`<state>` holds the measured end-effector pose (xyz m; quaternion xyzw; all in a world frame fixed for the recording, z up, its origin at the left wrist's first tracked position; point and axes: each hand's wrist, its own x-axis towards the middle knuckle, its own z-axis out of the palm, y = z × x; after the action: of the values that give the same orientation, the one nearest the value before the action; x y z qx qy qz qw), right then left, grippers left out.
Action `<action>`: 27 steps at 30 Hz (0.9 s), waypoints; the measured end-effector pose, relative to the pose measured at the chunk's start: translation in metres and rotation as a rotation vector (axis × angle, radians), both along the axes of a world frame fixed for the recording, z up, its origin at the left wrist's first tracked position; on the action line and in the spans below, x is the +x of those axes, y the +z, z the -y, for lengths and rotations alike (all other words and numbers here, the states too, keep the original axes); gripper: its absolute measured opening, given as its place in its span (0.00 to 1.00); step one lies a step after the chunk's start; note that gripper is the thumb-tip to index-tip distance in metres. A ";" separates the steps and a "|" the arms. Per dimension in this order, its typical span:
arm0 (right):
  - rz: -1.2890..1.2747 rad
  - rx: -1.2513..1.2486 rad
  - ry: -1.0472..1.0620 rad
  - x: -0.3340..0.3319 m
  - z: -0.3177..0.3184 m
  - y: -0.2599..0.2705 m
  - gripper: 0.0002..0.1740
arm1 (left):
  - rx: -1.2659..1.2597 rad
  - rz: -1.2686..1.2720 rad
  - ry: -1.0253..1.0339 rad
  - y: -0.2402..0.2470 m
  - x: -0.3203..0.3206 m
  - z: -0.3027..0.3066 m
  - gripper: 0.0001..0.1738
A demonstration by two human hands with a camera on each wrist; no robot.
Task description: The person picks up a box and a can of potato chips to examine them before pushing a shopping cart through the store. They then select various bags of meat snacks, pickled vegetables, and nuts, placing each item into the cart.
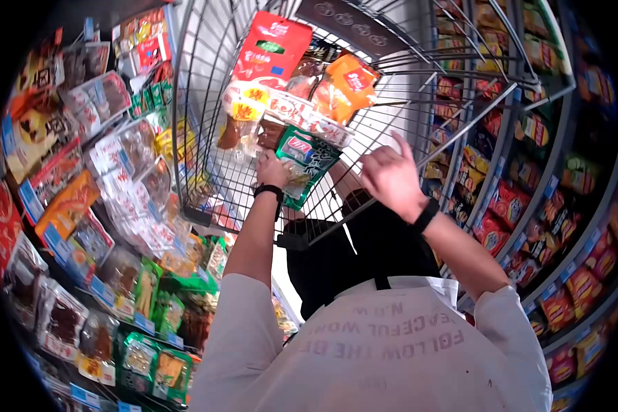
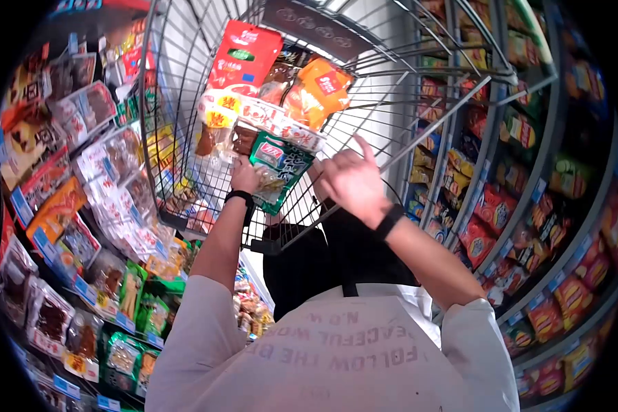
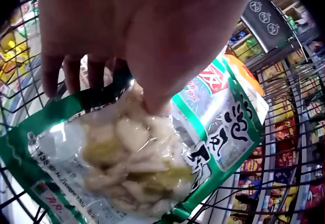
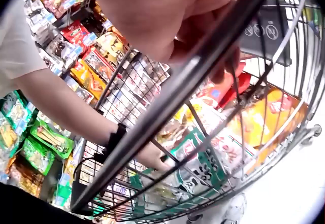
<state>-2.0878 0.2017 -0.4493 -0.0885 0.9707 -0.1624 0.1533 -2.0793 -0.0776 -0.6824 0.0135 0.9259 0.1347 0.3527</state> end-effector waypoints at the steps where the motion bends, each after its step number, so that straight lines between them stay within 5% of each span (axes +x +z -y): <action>1: -0.001 -0.003 -0.001 0.003 -0.004 -0.003 0.08 | 0.042 0.145 0.034 0.012 -0.005 -0.002 0.37; 12: -0.171 0.057 0.070 0.009 0.001 -0.010 0.10 | -0.131 0.400 -0.099 0.029 0.001 0.002 0.38; 18: -0.128 0.122 0.081 0.011 0.005 -0.007 0.09 | 0.113 0.294 0.247 0.039 0.023 0.000 0.50; 20: -0.168 0.131 0.065 0.011 0.004 -0.011 0.09 | 0.270 0.057 0.376 0.040 0.029 0.004 0.54; 22: -0.155 0.160 0.057 0.009 0.004 -0.013 0.10 | 0.346 0.076 0.416 0.056 0.027 0.013 0.52; 27: -0.038 0.287 0.030 0.006 0.002 -0.016 0.10 | 0.556 0.099 0.476 0.120 0.043 0.050 0.30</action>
<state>-2.0821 0.2001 -0.4648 -0.0831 0.9853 -0.0177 0.1486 -2.0359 -0.1274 -0.5626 -0.1136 0.8130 0.4598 0.3388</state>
